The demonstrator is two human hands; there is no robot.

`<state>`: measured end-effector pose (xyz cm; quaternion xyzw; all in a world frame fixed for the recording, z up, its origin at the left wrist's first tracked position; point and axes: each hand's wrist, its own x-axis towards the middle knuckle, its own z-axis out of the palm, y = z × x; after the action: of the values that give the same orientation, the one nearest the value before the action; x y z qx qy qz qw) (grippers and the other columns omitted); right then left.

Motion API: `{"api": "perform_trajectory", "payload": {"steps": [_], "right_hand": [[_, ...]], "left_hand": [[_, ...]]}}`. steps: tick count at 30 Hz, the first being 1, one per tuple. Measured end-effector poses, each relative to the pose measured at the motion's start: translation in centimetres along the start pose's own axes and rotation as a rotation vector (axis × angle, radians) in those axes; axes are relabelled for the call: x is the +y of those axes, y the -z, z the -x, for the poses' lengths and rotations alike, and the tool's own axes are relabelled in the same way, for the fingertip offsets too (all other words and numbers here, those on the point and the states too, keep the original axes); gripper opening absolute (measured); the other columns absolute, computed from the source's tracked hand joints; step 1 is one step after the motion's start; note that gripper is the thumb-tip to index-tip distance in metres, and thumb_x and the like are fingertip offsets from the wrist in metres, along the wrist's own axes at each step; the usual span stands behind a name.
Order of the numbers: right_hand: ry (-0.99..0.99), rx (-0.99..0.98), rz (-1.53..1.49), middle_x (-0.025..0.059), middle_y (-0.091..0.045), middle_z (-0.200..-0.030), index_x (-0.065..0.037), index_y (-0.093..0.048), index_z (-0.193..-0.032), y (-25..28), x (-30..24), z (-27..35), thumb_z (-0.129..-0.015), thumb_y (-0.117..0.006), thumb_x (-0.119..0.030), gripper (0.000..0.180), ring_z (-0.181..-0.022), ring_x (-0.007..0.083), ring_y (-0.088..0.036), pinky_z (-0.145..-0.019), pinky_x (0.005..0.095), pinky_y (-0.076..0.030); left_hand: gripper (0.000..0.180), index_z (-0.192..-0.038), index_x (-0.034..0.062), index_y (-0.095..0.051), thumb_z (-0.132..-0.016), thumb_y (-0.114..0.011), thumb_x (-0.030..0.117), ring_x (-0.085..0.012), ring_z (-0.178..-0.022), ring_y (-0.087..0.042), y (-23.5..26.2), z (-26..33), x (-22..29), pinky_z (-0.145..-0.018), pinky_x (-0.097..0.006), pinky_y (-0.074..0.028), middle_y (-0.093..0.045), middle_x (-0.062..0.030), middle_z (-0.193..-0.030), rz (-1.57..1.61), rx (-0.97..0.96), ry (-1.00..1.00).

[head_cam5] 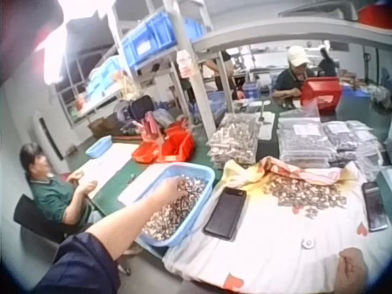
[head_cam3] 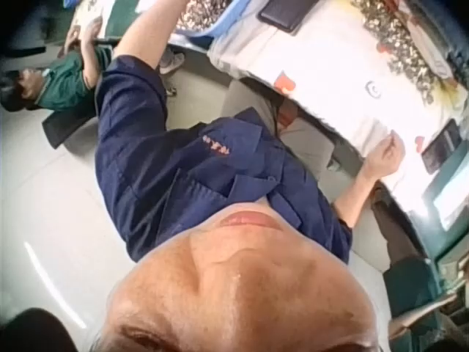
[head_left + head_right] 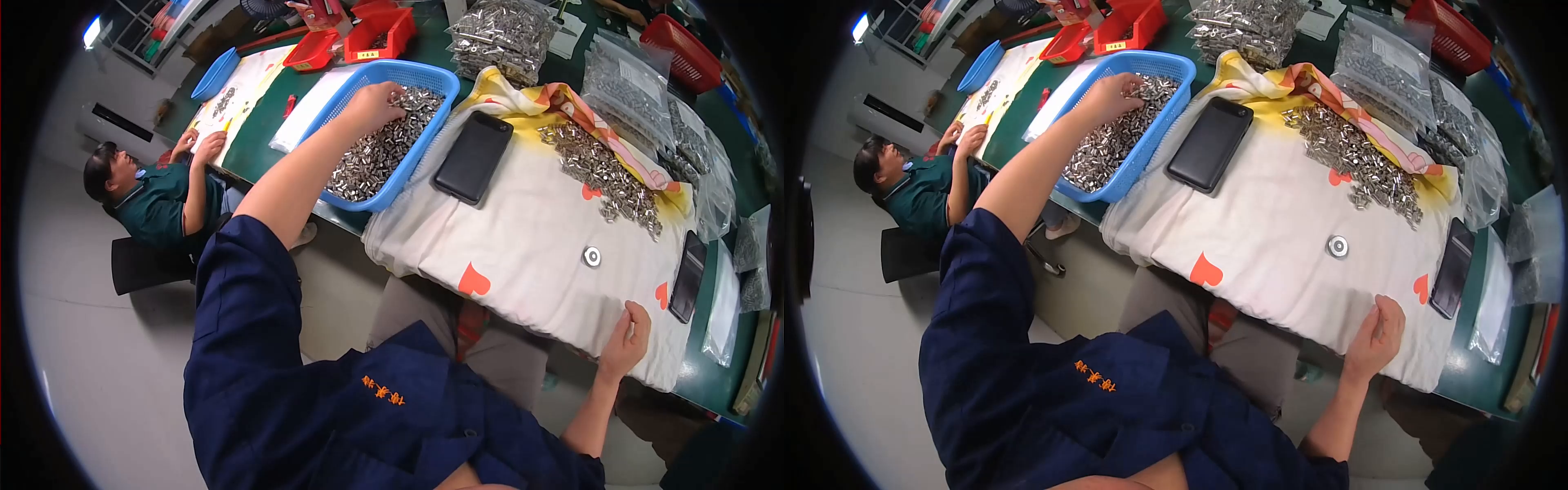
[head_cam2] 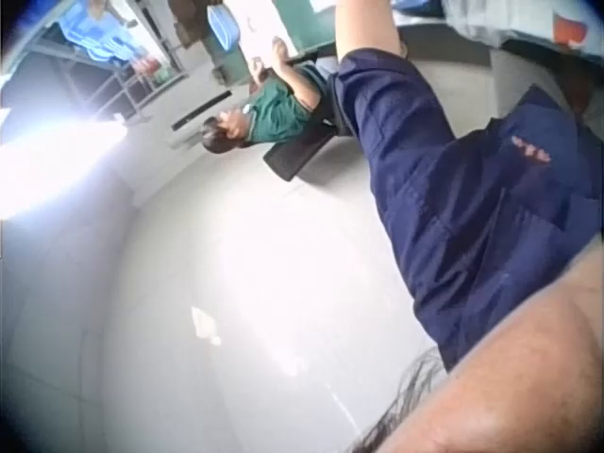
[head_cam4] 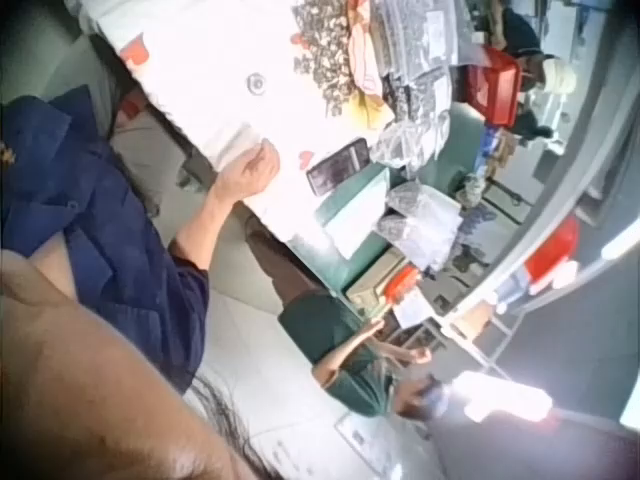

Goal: Assembling or inspecting small metal and plastic hardware components at a workbench.

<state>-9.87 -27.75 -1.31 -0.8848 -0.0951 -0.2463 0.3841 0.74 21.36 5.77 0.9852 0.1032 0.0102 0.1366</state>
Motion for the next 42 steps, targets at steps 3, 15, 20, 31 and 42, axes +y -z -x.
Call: {"api": "perform_trajectory", "payload": {"steps": [3,15,20,31,42], "right_hand": [[-0.033,0.001,-0.025,0.0114,-0.056,-0.087,0.002,-0.056,-0.088,0.1,0.4,0.3,-0.078,-0.047,0.004,0.013,-0.083,0.0235,-0.053,-0.075,0.0300,-0.042],[-0.059,0.031,-0.067,0.0112,-0.057,-0.085,0.002,-0.056,-0.087,-0.1,0.4,0.4,-0.079,-0.047,0.002,0.013,-0.079,0.0226,-0.054,-0.073,0.0290,-0.043],[-0.075,0.063,-0.086,0.0113,-0.057,-0.085,0.002,-0.057,-0.088,-0.5,0.8,0.6,-0.080,-0.048,0.001,0.012,-0.078,0.0217,-0.055,-0.071,0.0282,-0.043],[-0.087,0.085,-0.082,0.0105,-0.057,-0.082,0.002,-0.058,-0.088,-0.5,0.5,0.5,-0.079,-0.050,0.000,0.012,-0.075,0.0198,-0.055,-0.068,0.0270,-0.044],[-0.082,0.115,-0.095,0.0106,-0.057,-0.080,0.001,-0.058,-0.086,-0.7,-0.3,0.3,-0.078,-0.050,0.000,0.011,-0.071,0.0195,-0.055,-0.065,0.0269,-0.044]], "left_hand": [[0.040,-0.110,0.0112,-0.054,-0.072,-0.064,0.018,-0.0196,-0.091,-0.057,0.5,-0.5,0.0,-0.082,-0.030,-0.044,-0.059,-0.0086,-0.101,0.067,-0.003,-0.113],[0.019,-0.073,0.0060,-0.058,-0.064,-0.066,0.021,-0.0230,-0.084,-0.053,2.4,7.0,-1.8,-0.077,-0.032,-0.043,-0.056,-0.0088,-0.081,-0.040,-0.196,-0.340],[0.012,-0.065,0.0048,-0.055,-0.063,-0.061,0.015,-0.0238,-0.080,-0.052,2.4,9.0,-4.1,-0.072,-0.033,-0.043,-0.054,-0.0087,-0.074,-0.153,-0.237,-0.265],[0.020,-0.078,0.0062,-0.063,-0.069,-0.063,0.024,-0.0213,-0.076,-0.057,4.9,11.2,-1.0,-0.069,-0.032,-0.044,-0.060,-0.0090,-0.077,-0.102,-0.414,-0.070],[0.024,-0.094,0.0112,-0.062,-0.074,-0.055,0.020,-0.0265,-0.088,-0.056,0.2,4.8,0.9,-0.079,-0.036,-0.044,-0.060,-0.0104,-0.093,-0.168,0.006,-0.367]]}}
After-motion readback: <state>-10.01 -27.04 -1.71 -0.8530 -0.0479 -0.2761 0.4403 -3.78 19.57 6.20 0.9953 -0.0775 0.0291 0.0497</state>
